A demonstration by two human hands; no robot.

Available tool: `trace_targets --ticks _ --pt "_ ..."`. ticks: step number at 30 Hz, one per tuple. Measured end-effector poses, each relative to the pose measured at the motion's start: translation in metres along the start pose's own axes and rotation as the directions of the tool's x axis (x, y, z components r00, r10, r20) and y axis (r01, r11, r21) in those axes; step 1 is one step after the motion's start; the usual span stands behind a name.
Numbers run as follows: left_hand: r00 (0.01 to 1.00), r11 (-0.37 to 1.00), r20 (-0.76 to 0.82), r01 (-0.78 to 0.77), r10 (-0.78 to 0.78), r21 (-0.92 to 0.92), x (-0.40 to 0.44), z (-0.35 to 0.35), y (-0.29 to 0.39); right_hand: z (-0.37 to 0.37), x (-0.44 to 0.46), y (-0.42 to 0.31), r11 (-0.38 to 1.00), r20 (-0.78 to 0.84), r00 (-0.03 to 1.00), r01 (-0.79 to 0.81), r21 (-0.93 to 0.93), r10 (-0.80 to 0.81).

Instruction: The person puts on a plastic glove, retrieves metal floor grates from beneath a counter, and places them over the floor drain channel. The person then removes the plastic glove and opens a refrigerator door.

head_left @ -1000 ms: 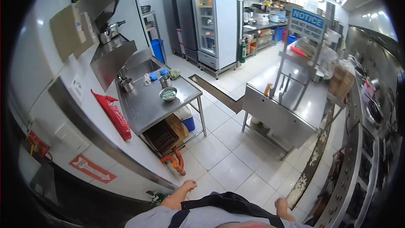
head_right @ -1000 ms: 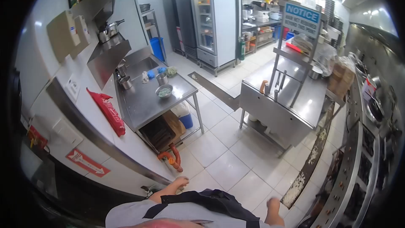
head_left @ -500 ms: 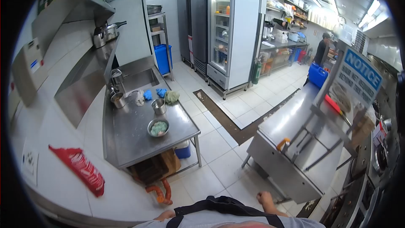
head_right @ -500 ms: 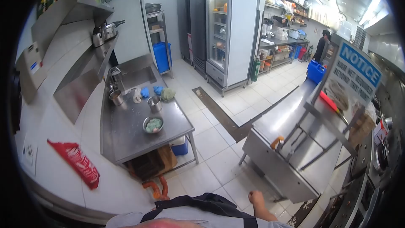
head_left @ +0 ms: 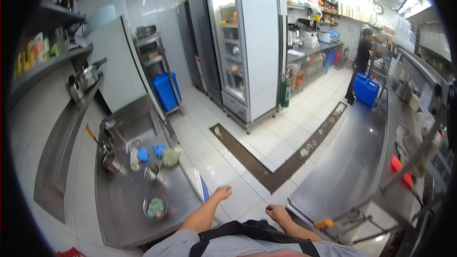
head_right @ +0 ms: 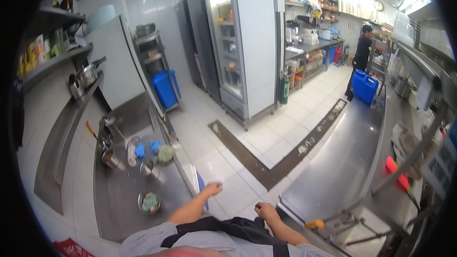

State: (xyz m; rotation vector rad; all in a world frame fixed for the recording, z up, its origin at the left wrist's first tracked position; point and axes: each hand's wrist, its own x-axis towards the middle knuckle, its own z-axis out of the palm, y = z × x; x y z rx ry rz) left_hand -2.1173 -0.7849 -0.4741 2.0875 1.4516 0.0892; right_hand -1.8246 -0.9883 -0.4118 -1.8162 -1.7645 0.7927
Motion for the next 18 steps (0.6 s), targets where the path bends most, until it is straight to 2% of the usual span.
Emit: trace_targets --ticks 1,2,3,5,7,8,10,11,12,14,16,17,18 --pt "0.999 0.997 0.044 0.028 -0.031 0.074 0.009 0.000 -0.014 -0.009 0.041 0.009 0.998 -0.024 0.998 0.051 -0.031 -0.052" --pt "0.974 0.987 0.172 0.133 -0.148 0.094 0.006 -0.006 -0.021 -0.027 0.077 0.005 0.999 -0.041 0.998 0.038 -0.023 -0.039" --pt "0.971 0.969 0.210 0.060 -0.112 0.240 0.021 0.018 -0.066 -0.039 0.113 0.009 1.000 -0.062 0.998 0.020 0.006 -0.020" --pt "0.878 0.947 0.391 0.180 -0.277 0.267 0.002 0.003 -0.078 -0.067 0.185 0.011 0.999 -0.088 0.996 0.007 0.041 -0.003" --pt "0.803 0.923 0.456 0.313 -0.383 0.224 -0.010 0.003 -0.099 -0.098 0.251 0.007 0.987 -0.069 0.997 0.016 -0.161 -0.027" --pt "0.771 0.905 0.473 0.378 -0.425 0.196 -0.010 -0.001 -0.101 -0.115 0.282 0.000 0.986 -0.063 0.998 0.021 -0.163 -0.031" --pt "0.718 0.859 0.492 0.491 -0.492 0.143 0.004 -0.006 -0.118 -0.146 0.344 -0.013 0.995 -0.208 0.974 0.097 0.033 -0.088" --pt "0.693 0.834 0.500 0.539 -0.519 0.118 0.016 -0.012 -0.120 -0.155 0.377 -0.010 0.994 -0.204 0.974 0.103 0.028 -0.095" --pt "0.682 0.818 0.500 0.566 -0.533 0.100 0.028 -0.020 -0.124 -0.162 0.411 -0.003 0.987 -0.272 0.959 0.116 0.110 -0.083" --pt "0.682 0.807 0.492 0.586 -0.541 0.074 0.067 -0.040 -0.136 -0.166 0.470 0.014 0.958 -0.340 0.940 0.116 0.261 -0.021" --pt "0.706 0.823 0.478 0.564 -0.522 0.066 0.122 -0.062 -0.160 -0.169 0.507 0.039 0.960 -0.406 0.914 0.114 0.255 -0.001" --pt "0.745 0.864 0.470 0.495 -0.474 0.087 0.157 -0.083 -0.164 -0.164 0.519 0.062 0.990 -0.455 0.890 0.077 0.114 -0.017" --pt "0.802 0.921 0.456 0.368 -0.385 0.131 0.196 -0.106 -0.174 -0.154 0.529 0.092 0.998 -0.420 0.905 -0.052 0.041 0.064"
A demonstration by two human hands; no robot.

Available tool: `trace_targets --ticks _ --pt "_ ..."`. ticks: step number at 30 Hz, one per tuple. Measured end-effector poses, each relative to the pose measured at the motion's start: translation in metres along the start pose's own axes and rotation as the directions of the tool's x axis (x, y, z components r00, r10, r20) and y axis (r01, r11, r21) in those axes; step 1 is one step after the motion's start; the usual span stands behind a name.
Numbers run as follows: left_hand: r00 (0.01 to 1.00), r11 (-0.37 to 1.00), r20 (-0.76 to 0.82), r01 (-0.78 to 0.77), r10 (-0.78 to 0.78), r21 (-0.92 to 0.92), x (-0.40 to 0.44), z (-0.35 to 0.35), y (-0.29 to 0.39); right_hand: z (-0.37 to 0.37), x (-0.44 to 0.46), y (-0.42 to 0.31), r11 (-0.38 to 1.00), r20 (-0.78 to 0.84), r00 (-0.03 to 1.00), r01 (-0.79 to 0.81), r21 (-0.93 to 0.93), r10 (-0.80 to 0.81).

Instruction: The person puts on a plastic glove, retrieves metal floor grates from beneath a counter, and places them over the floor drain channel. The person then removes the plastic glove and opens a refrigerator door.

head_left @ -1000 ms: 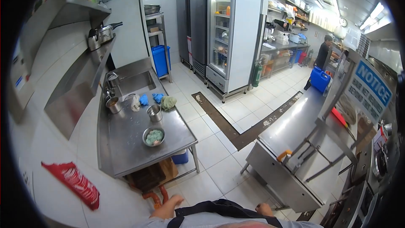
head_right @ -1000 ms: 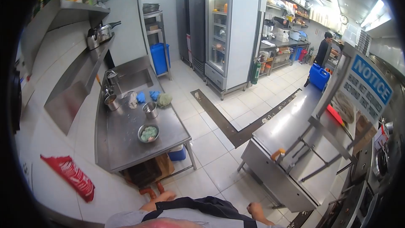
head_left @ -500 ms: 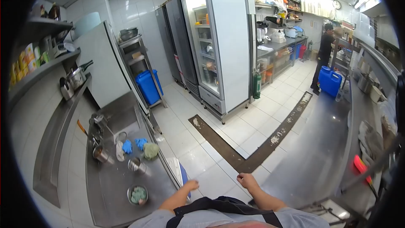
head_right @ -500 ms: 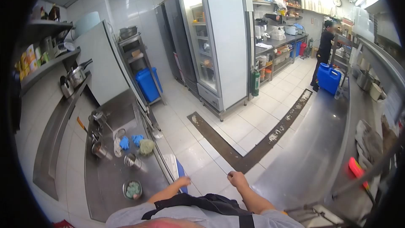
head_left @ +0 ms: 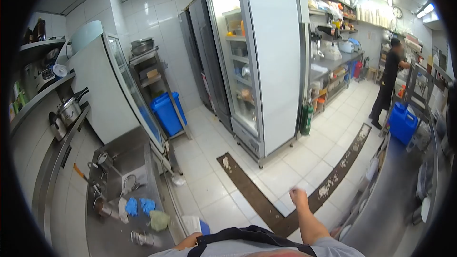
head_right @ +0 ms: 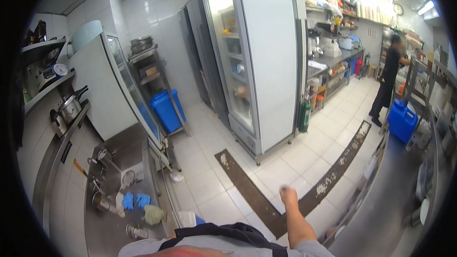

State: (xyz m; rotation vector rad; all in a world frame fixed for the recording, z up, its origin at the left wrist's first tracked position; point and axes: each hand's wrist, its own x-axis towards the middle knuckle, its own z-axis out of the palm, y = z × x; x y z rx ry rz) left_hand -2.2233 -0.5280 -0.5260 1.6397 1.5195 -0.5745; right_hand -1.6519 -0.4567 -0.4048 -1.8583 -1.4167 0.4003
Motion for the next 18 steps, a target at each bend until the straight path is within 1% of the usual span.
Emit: trace_targets --ticks 1,2,3,4,5,6,7,9,10,11,12,13,14,15,17,18 --pt "0.989 0.978 -0.022 -0.143 0.148 0.154 0.028 -0.039 0.004 0.010 -0.007 0.033 0.986 0.028 0.992 -0.121 -0.112 0.125" --pt "0.962 0.934 -0.064 -0.240 0.265 0.264 0.061 -0.078 0.013 0.021 -0.023 0.077 0.939 0.091 0.979 -0.147 -0.312 0.184" --pt "0.970 0.995 -0.225 0.099 -0.095 0.009 0.091 -0.114 0.042 0.032 -0.042 0.120 0.889 0.163 0.974 -0.069 -0.453 0.158" --pt "0.966 0.994 -0.236 0.100 -0.107 -0.042 0.100 -0.164 0.077 0.016 -0.068 0.123 0.810 0.227 0.866 -0.282 -0.515 0.446" --pt "0.962 0.991 -0.244 0.100 -0.120 -0.091 0.109 -0.198 0.106 0.018 -0.085 0.159 0.707 0.321 0.763 -0.239 -0.666 0.561" --pt "0.941 1.000 -0.338 0.002 -0.011 -0.025 0.140 -0.225 0.124 0.011 -0.101 0.178 0.671 0.344 0.702 -0.256 -0.696 0.624" --pt "0.903 0.995 -0.416 -0.088 0.103 0.054 0.165 -0.251 0.146 -0.004 -0.118 0.184 0.642 0.331 0.662 -0.297 -0.707 0.672" --pt "0.911 0.965 -0.376 -0.230 0.168 -0.126 0.174 -0.306 0.223 -0.026 -0.125 0.183 0.615 0.313 0.615 -0.368 -0.698 0.723" --pt "0.897 0.914 -0.385 -0.324 0.216 -0.242 0.184 -0.326 0.260 -0.032 -0.131 0.189 0.599 0.302 0.589 -0.410 -0.687 0.750" --pt "0.871 0.869 -0.390 -0.417 0.299 -0.265 0.197 -0.345 0.295 -0.034 -0.127 0.190 0.593 0.289 0.579 -0.445 -0.671 0.762" --pt "0.892 0.822 -0.301 -0.435 0.337 -0.368 0.207 -0.366 0.334 -0.036 -0.118 0.190 0.590 0.278 0.572 -0.480 -0.649 0.772" --pt "0.849 0.840 -0.303 -0.502 0.433 -0.208 0.234 -0.386 0.365 -0.033 -0.107 0.193 0.593 0.269 0.575 -0.502 -0.630 0.773" --pt "0.821 0.810 -0.294 -0.552 0.489 -0.195 0.219 -0.407 0.409 -0.029 -0.093 0.199 0.605 0.258 0.590 -0.520 -0.603 0.765" --pt "0.774 0.763 -0.307 -0.619 0.553 -0.186 0.255 -0.419 0.435 -0.024 -0.079 0.206 0.616 0.245 0.606 -0.535 -0.578 0.757" --pt "0.685 0.714 -0.323 -0.699 0.653 -0.038 0.278 -0.450 0.493 -0.007 -0.042 0.223 0.669 0.225 0.674 -0.523 -0.528 0.704" --pt "0.714 0.726 -0.306 -0.681 0.630 -0.095 0.285 -0.458 0.513 0.002 -0.015 0.233 0.707 0.200 0.724 -0.509 -0.490 0.660"
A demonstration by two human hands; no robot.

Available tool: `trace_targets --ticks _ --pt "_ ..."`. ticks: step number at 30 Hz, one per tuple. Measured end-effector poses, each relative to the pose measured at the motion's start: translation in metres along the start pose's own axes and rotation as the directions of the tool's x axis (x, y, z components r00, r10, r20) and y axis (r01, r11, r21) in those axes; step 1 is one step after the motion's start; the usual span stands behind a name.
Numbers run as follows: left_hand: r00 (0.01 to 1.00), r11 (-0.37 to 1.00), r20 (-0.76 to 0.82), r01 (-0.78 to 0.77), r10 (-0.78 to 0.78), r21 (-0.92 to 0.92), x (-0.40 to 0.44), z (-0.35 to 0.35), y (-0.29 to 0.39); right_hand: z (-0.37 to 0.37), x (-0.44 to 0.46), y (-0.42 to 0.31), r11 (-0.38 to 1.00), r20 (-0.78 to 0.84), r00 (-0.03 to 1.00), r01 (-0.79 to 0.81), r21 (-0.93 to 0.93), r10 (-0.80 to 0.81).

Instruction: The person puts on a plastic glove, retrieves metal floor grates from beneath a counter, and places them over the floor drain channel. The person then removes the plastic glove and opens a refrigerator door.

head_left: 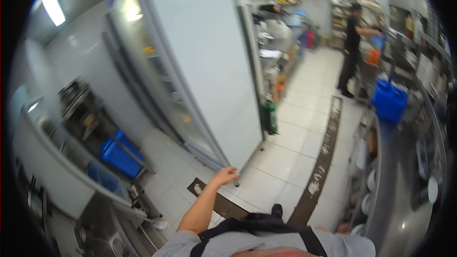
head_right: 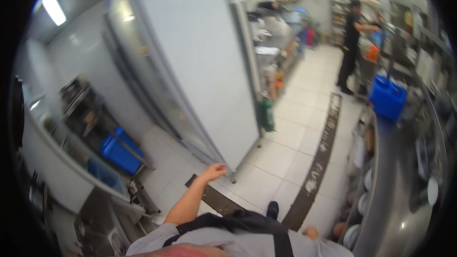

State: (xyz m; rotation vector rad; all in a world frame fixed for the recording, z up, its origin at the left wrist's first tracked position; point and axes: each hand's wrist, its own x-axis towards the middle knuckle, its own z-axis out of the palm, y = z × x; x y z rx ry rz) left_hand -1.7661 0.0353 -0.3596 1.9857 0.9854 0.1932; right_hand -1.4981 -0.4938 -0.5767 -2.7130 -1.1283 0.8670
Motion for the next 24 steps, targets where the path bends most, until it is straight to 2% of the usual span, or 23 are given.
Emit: trace_targets --ticks 3,4,5,6,7,8,9,11,12,13,14,16,17,18,19,21,23,24 --pt "0.987 0.984 0.057 0.157 -0.152 -0.089 0.072 -0.008 0.009 -0.047 0.119 -0.050 0.979 -0.321 0.930 0.199 0.028 -0.180" --pt "0.984 0.984 0.031 0.175 -0.174 -0.028 0.083 -0.007 0.009 -0.077 0.157 -0.073 0.973 -0.403 0.894 0.227 0.037 -0.194" --pt "0.982 0.981 0.003 0.191 -0.191 0.026 0.091 -0.004 0.008 -0.092 0.207 -0.090 0.984 -0.380 0.917 0.159 0.075 -0.120" --pt "0.980 0.981 0.042 0.191 -0.192 0.031 0.100 0.001 0.001 -0.148 0.219 -0.120 0.984 -0.257 0.963 0.116 0.134 -0.079" --pt "0.963 0.969 0.106 0.248 -0.248 0.005 0.110 0.007 -0.011 -0.177 0.246 -0.139 0.981 -0.280 0.957 0.118 0.157 -0.070" --pt "0.938 0.950 0.167 0.312 -0.305 -0.020 0.119 0.015 -0.019 -0.224 0.245 -0.162 0.951 -0.327 0.942 0.163 0.264 -0.071" --pt "0.933 0.949 0.192 0.315 -0.305 -0.023 0.123 0.021 -0.020 -0.255 0.250 -0.181 0.929 -0.374 0.925 0.196 0.314 -0.068" --pt "0.829 0.872 0.315 0.489 -0.463 -0.004 0.130 0.034 -0.023 -0.291 0.263 -0.194 0.912 -0.419 0.906 0.222 0.344 -0.063" --pt "0.823 0.869 0.330 0.494 -0.462 -0.016 0.142 0.039 -0.026 -0.300 0.266 -0.197 0.883 -0.446 0.893 0.258 0.392 -0.063" --pt "0.814 0.890 0.372 0.446 -0.447 0.093 0.158 0.044 -0.036 -0.303 0.267 -0.198 0.849 -0.468 0.881 0.295 0.438 -0.065" --pt "0.801 0.900 0.412 0.390 -0.435 0.194 0.173 0.049 -0.045 -0.292 0.269 -0.190 0.858 -0.455 0.888 0.287 0.426 -0.071" --pt "0.934 0.928 0.330 0.006 -0.138 0.373 0.203 0.051 -0.050 -0.251 0.278 -0.161 0.949 -0.391 0.921 0.122 0.292 0.002" --pt "0.948 0.944 0.303 -0.014 -0.092 0.330 0.217 0.053 -0.050 -0.228 0.282 -0.143 0.992 -0.192 0.979 0.087 0.090 -0.068" --pt "0.945 0.963 0.288 0.078 -0.153 0.257 0.219 0.043 -0.017 -0.215 0.279 -0.136 0.997 0.008 0.998 0.059 -0.052 -0.059" --pt "0.967 0.959 0.234 0.027 -0.096 0.282 0.226 0.042 -0.011 -0.216 0.283 -0.138 0.983 0.131 0.987 0.111 -0.145 -0.092" --pt "0.999 0.963 0.045 -0.031 0.020 0.266 0.228 0.049 -0.014 -0.213 0.298 -0.118 0.957 0.152 0.964 0.241 -0.163 -0.217" --pt "0.977 0.977 0.128 0.152 -0.172 0.153 0.206 0.038 0.005 -0.242 0.318 -0.111 0.905 0.243 0.934 0.325 -0.275 -0.262" --pt "0.981 0.982 0.075 0.176 -0.181 0.066 0.186 0.036 0.002 -0.257 0.338 -0.124 0.868 0.281 0.913 0.380 -0.320 -0.296"
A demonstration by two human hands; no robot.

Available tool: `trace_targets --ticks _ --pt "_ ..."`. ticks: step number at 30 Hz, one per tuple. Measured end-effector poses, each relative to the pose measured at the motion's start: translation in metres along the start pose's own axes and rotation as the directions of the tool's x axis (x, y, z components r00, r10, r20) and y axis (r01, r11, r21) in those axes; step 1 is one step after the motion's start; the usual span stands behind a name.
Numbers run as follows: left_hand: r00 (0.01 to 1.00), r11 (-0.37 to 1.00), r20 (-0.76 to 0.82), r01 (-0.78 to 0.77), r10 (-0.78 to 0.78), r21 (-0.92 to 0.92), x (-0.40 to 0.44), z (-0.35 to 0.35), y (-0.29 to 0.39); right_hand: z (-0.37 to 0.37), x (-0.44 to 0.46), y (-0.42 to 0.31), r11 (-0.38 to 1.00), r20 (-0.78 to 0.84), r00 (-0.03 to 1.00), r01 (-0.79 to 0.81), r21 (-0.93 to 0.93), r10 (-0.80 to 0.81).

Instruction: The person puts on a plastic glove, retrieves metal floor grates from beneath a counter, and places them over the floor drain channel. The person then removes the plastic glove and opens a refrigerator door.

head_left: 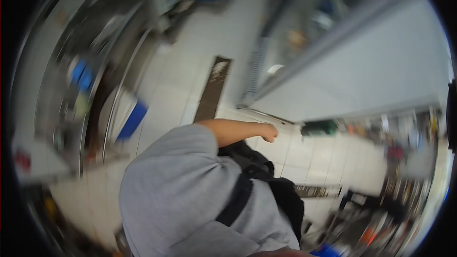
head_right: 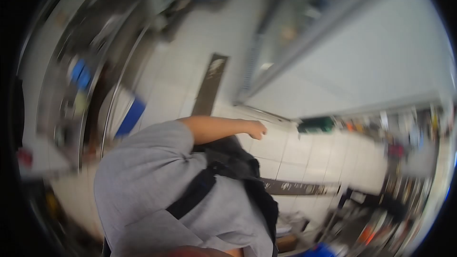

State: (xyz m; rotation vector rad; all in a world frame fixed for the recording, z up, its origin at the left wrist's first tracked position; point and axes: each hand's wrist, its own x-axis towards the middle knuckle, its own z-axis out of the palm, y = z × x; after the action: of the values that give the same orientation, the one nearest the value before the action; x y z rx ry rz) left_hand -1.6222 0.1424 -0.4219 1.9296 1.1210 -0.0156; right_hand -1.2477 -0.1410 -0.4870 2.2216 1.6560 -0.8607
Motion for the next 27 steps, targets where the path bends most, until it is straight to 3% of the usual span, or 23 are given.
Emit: trace_targets --ticks 3,5,7,8,10,11,12,14,15,17,18,20,22,23,25,27 --pt "0.985 0.993 -0.138 0.094 -0.104 -0.077 -0.040 0.030 -0.036 -0.059 0.065 -0.006 0.982 0.008 0.990 0.141 -0.125 -0.141" --pt "0.894 0.982 -0.416 0.118 -0.169 -0.146 -0.054 0.068 -0.104 -0.084 0.116 -0.029 0.950 -0.004 0.965 0.257 -0.180 -0.262" --pt "0.744 0.892 -0.493 0.351 -0.451 -0.286 -0.113 0.096 -0.141 -0.096 0.169 -0.054 0.889 -0.032 0.909 0.398 -0.228 -0.416" --pt "0.601 0.721 -0.404 0.516 -0.690 -0.462 -0.171 0.091 -0.127 -0.100 0.184 -0.078 0.882 -0.051 0.890 0.438 -0.176 -0.453" --pt "0.438 0.589 -0.394 0.613 -0.808 -0.527 -0.242 0.126 -0.146 -0.115 0.164 -0.143 0.937 0.005 0.941 0.337 0.090 -0.339" --pt "0.336 0.451 -0.301 0.662 -0.893 -0.598 -0.270 0.154 -0.163 -0.121 0.156 -0.173 0.906 0.027 0.906 0.422 0.044 -0.423" --pt "0.278 0.424 -0.330 0.713 -0.902 -0.559 -0.292 0.207 -0.199 -0.121 0.148 -0.194 0.867 0.059 0.865 0.499 0.000 -0.498" --pt "0.115 0.205 -0.181 0.748 -0.977 -0.632 -0.367 0.235 -0.151 -0.110 0.147 -0.225 0.743 0.133 0.754 0.656 -0.130 -0.643" --pt "0.093 0.172 -0.157 0.757 -0.983 -0.630 -0.390 0.268 -0.148 -0.102 0.150 -0.242 0.672 0.188 0.703 0.711 -0.206 -0.686" --pt "0.066 0.114 -0.099 0.764 -0.993 -0.635 -0.421 0.337 -0.138 -0.080 0.149 -0.284 0.710 0.243 0.719 0.690 -0.139 -0.651" --pt "0.059 0.086 -0.063 0.766 -0.996 -0.637 -0.435 0.363 -0.128 -0.058 0.157 -0.296 0.729 0.258 0.707 0.684 -0.015 -0.658" --pt "-0.011 -0.009 0.001 0.730 -1.000 -0.683 -0.454 0.394 -0.087 -0.041 0.126 -0.336 0.550 0.236 0.541 0.834 -0.031 -0.807" --pt "0.023 -0.018 0.051 0.735 -0.998 -0.678 -0.452 0.461 -0.091 -0.023 0.099 -0.369 0.448 0.271 0.452 0.890 -0.079 -0.850" --pt "0.014 -0.089 0.131 0.667 -0.991 -0.740 -0.455 0.464 -0.076 -0.015 0.088 -0.386 0.357 0.302 0.377 0.926 -0.119 -0.876" --pt "-0.010 -0.184 0.214 0.552 -0.977 -0.813 -0.468 0.477 -0.065 0.006 0.060 -0.414 0.307 0.349 0.350 0.936 -0.175 -0.869" --pt "0.100 -0.142 0.225 0.518 -0.969 -0.843 -0.485 0.501 -0.072 0.033 0.027 -0.440 0.224 0.426 0.325 0.936 -0.270 -0.845"
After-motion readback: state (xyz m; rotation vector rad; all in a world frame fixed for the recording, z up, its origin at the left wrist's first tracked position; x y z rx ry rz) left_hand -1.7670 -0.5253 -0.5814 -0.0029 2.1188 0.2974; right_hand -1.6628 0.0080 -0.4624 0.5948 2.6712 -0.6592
